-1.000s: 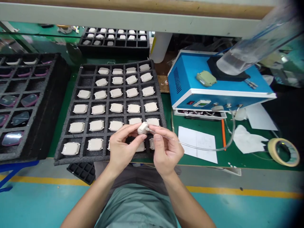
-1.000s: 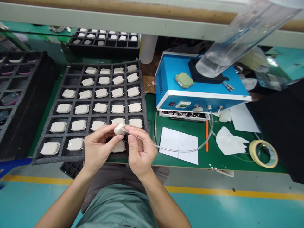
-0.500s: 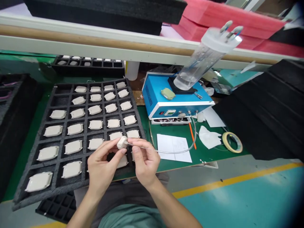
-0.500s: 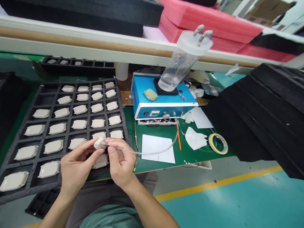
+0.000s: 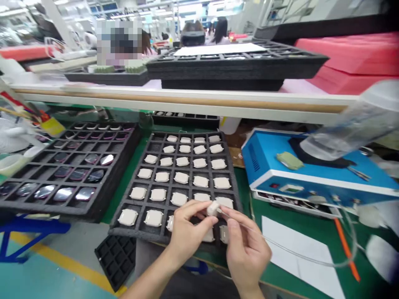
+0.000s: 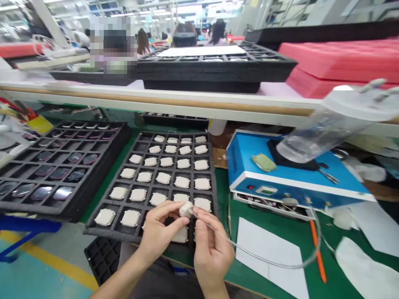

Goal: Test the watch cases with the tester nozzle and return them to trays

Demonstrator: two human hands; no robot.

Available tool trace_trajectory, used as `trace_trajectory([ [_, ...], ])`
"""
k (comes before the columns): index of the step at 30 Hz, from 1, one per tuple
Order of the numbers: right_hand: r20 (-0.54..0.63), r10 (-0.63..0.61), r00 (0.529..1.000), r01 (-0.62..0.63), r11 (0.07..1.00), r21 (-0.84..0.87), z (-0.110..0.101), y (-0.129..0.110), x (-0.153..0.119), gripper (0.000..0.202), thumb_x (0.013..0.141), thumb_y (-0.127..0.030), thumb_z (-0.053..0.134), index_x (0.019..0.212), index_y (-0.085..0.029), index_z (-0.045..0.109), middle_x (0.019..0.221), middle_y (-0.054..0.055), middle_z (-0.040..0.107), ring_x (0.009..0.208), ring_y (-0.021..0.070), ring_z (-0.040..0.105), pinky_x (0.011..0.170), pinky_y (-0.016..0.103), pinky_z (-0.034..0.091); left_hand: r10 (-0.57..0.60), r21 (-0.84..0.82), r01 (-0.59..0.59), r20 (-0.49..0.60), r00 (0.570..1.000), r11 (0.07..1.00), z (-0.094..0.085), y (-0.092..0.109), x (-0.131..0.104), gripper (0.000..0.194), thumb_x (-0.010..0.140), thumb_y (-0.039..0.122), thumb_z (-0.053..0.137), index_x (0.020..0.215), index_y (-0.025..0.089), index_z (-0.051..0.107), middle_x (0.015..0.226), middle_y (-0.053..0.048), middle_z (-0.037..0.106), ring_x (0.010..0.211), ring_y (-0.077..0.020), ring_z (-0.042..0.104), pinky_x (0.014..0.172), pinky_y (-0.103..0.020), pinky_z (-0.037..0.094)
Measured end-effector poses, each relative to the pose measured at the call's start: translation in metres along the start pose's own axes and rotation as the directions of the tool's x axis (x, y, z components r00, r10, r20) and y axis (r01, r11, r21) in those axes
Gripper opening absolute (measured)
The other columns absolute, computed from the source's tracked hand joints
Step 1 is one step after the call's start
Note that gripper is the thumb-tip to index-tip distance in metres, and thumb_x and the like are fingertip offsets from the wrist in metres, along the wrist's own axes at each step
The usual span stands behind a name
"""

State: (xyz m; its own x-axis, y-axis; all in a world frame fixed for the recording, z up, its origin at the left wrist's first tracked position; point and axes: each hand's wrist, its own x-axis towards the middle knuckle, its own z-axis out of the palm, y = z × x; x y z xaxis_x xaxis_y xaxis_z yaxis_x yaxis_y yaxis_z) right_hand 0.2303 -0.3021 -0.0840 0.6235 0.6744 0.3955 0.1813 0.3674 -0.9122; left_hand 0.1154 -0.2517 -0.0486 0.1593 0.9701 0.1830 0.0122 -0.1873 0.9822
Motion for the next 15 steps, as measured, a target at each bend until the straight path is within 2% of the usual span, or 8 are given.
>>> trace_trajectory([
  [6,-0.011,0.026,1.0,-0.026,1.0,-0.012,-0.0006,-0.0011,-0.0028,0.013,0.096,-0.031,0.072,0.098,-0.02,0.08,0.101,0.01,0.083,0.094,0.0262,0.082,0.081,0.038,0.068,-0.02,-0.028,0.02,-0.002,1.0,0.999,0.0002,0.0014,-0.0031,0.031,0.074,0.012,0.084,0.101,0.025,0.088,0.09,-0.006,0.081,0.075,-0.0178,0.071,0.068,-0.026,0.059],
  [15,-0.005,0.023,1.0,-0.023,1.0,0.009,0.0003,0.0022,-0.0023,0.012,0.096,-0.028,0.07,0.099,-0.02,0.078,0.103,0.01,0.083,0.097,0.025,0.081,0.084,0.038,0.069,-0.009,-0.026,0.009,-0.005,1.0,1.0,-0.0004,0.0009,-0.0012,0.029,0.075,0.014,0.084,0.102,0.024,0.088,0.091,-0.007,0.081,0.076,-0.0174,0.071,0.067,-0.025,0.058],
])
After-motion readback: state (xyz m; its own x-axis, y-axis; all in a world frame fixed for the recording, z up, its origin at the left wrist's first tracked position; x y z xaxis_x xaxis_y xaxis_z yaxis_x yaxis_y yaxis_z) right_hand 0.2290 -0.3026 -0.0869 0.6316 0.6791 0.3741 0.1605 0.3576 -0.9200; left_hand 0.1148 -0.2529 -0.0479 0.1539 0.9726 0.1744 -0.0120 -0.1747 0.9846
